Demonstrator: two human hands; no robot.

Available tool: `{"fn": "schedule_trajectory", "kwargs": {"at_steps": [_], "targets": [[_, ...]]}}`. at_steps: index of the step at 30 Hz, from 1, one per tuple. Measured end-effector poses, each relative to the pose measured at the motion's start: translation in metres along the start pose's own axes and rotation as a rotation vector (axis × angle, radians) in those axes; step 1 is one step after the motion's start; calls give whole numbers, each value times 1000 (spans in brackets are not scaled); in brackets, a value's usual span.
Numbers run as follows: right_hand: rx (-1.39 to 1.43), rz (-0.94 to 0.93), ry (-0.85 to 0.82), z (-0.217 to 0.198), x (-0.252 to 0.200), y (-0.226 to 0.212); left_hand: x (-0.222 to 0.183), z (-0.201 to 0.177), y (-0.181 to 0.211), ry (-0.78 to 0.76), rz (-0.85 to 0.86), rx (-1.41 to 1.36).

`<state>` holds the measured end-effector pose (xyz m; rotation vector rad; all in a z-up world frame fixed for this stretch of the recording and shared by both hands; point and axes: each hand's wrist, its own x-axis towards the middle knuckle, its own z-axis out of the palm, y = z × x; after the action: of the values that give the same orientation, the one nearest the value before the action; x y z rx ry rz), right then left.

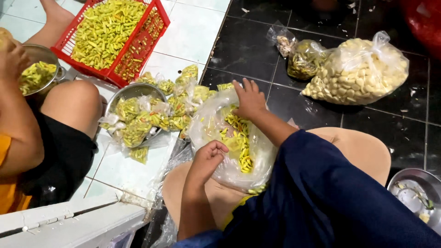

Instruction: The person sorts and packs small green and white vegetables into plastic bags while sitting on the floor with others.

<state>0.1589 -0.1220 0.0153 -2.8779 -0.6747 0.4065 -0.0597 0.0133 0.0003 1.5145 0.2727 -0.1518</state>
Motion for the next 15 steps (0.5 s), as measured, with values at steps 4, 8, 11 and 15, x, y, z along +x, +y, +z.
{"fn": "schedule_trajectory", "kwargs": {"at_steps": [4,8,11,15], "targets": [[-28,43,-130,74,70,38,7,-9,-4,236,44,-57],[31,-94,-13,41,56,20,24,-26,7,689,-13,266],[61,-136,98,-10,32,11,49,-31,-29,575,-182,298],[151,-165,232,-82,-19,5,52,-33,-30,764,-6,141]]}}
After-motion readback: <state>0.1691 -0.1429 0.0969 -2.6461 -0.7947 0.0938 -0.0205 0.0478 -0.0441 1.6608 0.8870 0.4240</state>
